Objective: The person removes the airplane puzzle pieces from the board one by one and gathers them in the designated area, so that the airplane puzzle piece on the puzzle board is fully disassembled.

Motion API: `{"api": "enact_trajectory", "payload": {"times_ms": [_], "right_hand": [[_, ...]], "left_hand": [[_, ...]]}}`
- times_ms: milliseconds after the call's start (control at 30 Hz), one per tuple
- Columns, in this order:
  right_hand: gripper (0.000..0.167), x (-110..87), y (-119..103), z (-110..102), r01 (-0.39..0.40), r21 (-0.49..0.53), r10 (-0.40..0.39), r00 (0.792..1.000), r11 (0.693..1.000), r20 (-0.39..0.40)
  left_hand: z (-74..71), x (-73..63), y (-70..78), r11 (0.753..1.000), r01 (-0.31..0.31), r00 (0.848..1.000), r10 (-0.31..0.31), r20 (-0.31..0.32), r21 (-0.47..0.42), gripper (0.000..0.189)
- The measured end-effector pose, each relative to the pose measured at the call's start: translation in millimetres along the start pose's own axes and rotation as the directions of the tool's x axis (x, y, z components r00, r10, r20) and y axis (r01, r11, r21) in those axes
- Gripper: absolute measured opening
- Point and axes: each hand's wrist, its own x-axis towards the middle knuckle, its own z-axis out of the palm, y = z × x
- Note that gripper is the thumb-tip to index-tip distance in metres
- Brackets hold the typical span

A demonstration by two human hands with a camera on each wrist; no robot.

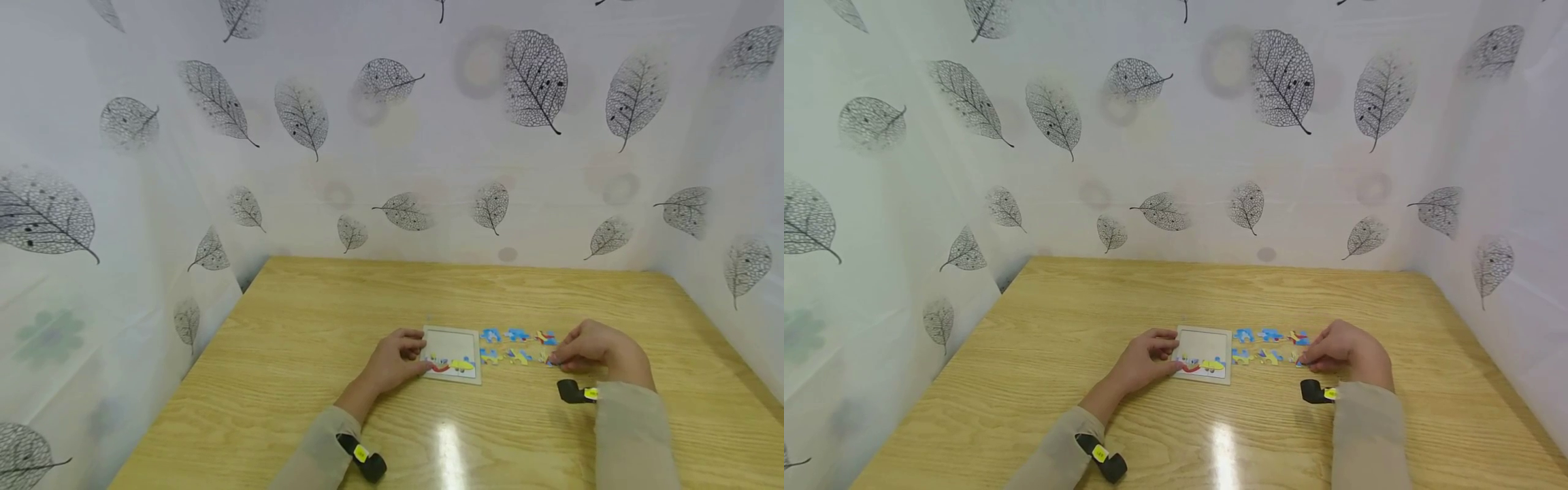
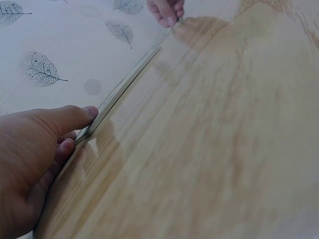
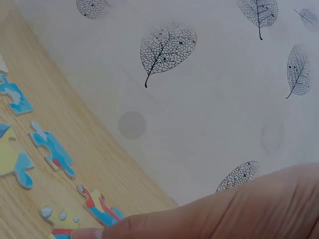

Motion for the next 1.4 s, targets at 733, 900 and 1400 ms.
{"api": "enact_trajectory", "payload": {"times_ms": [733,900,1400], "right_hand": [[0.044,13.2,-8.2,3.6,0.216,0.029,-0.217,0.974,0.976,0.067],[0.043,16.3,-13.8,8.6,0.25,-0.002,-0.249,0.967,0.968,0.058],[0.043,32.3,-39.3,36.2,0.34,0.037,-0.342,0.934,0.94,0.1]], "left_hand": [[0.0,1.9,0.1,0.999,0.026,0.999,-0.027,0.024,0.031,0.053],[0.8,1.3,-0.4,0.999,0.03,0.999,-0.03,0.025,0.024,0.054],[0.1,1.1,0.2,1.0,0.025,0.999,-0.025,0.03,0.013,0.057]]}}
